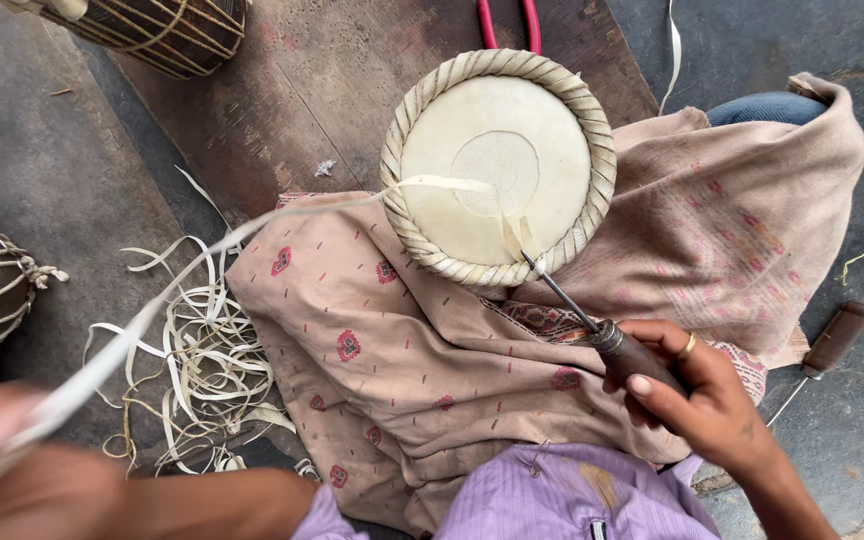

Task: The person sits on the ground with a hand drum in their lap and repairs its leather rim lacing. They use a screwdriver-like awl to pry and tighten the twisted leather edge binding, pull and thread leather strips through the rim, and work around the drumhead tensioning the lacing by hand.

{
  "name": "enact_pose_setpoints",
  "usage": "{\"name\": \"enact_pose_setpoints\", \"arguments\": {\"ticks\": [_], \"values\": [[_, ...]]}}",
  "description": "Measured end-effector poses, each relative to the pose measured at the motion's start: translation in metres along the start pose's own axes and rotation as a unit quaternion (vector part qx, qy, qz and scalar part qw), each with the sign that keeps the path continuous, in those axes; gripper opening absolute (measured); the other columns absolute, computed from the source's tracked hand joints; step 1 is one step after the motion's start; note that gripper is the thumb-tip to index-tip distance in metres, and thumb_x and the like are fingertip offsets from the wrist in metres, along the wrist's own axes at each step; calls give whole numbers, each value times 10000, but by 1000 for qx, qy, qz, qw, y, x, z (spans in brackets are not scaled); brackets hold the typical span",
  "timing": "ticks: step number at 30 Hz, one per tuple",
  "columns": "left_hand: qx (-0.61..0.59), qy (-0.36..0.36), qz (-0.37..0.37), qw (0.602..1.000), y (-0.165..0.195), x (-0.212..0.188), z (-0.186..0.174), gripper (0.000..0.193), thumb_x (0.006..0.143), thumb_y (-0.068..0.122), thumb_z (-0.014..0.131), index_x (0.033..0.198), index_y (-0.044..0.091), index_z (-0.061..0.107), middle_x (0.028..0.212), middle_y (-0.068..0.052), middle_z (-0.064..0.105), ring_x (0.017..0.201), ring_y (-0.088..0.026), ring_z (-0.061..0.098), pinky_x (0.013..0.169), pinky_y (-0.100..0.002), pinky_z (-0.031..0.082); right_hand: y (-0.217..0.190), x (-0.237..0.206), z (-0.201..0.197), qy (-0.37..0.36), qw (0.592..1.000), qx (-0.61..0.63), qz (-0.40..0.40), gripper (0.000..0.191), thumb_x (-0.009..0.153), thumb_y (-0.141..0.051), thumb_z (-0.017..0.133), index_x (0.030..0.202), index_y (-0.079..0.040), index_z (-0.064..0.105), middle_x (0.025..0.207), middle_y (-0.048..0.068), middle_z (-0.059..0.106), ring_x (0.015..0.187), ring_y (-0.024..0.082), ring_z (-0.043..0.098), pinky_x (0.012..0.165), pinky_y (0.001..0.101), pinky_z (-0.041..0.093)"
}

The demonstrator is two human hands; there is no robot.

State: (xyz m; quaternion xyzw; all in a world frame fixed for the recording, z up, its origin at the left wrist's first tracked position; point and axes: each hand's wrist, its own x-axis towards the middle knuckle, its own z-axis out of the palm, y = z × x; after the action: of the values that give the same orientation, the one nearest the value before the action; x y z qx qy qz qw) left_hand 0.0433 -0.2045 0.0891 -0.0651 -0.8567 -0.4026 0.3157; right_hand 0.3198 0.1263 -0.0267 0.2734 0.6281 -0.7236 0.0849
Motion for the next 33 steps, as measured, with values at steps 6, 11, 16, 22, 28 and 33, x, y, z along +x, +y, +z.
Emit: {"name": "enact_pose_setpoints", "arguments": {"ticks": [6, 11, 16, 22, 28, 33], "values": [[-175, -462, -53, 868, 45, -85, 61, 278, 1008, -68, 579, 1265, 5, 655, 1018, -80, 703, 912, -122, 734, 777, -232, 582, -22, -19, 23, 132, 923, -357, -58, 452, 935, -213, 606, 1365, -79, 582, 935, 124, 750, 790, 209, 707, 725, 334, 544], [-165, -464, -111, 863, 59, -86, 77, 123, 970, 48, 734, 1092, 47, 747, 851, -69, 701, 713, -109, 638, 650, -245, 507, -13, -11, 5, 67, 948, -275, 148, 513, 987, -237, 601, 1491, -141, 615, 854, 168, 655, 768, 318, 640, 685, 400, 574], [-203, -455, -136, 856, 66, -84, 78, 70, 975, 80, 738, 1030, 38, 726, 884, -47, 741, 765, -94, 694, 714, -245, 555, -48, -14, -4, 4, 886, -457, -75, 554, 970, -351, 590, 1468, -116, 539, 1130, 126, 731, 908, 308, 715, 748, 374, 542], [-250, -519, -94, 812, 72, -79, 65, 209, 975, 3, 648, 1170, 31, 718, 1013, -98, 725, 878, -159, 714, 781, -277, 561, -128, 8, 21, 2, 874, -443, -202, 698, 858, -307, 717, 1489, -93, 509, 1228, 110, 700, 1001, 241, 725, 825, 356, 575], [-319, -562, -111, 755, 87, -89, 42, 206, 948, -8, 667, 1136, 44, 731, 1026, -96, 751, 902, -176, 749, 798, -275, 582, -147, 38, 27, -117, 944, -203, -233, 307, 859, -87, 798, 1160, -90, 739, 987, 33, 784, 875, 140, 747, 748, 273, 597], [-306, -587, -161, 732, 75, -90, 36, 212, 921, 31, 683, 1125, 44, 741, 991, -90, 759, 824, -180, 739, 703, -271, 568, -139, 35, 33, -123, 946, -188, -235, 210, 801, -87, 791, 1009, -60, 776, 902, 36, 806, 834, 146, 746, 698, 245, 599]]}}
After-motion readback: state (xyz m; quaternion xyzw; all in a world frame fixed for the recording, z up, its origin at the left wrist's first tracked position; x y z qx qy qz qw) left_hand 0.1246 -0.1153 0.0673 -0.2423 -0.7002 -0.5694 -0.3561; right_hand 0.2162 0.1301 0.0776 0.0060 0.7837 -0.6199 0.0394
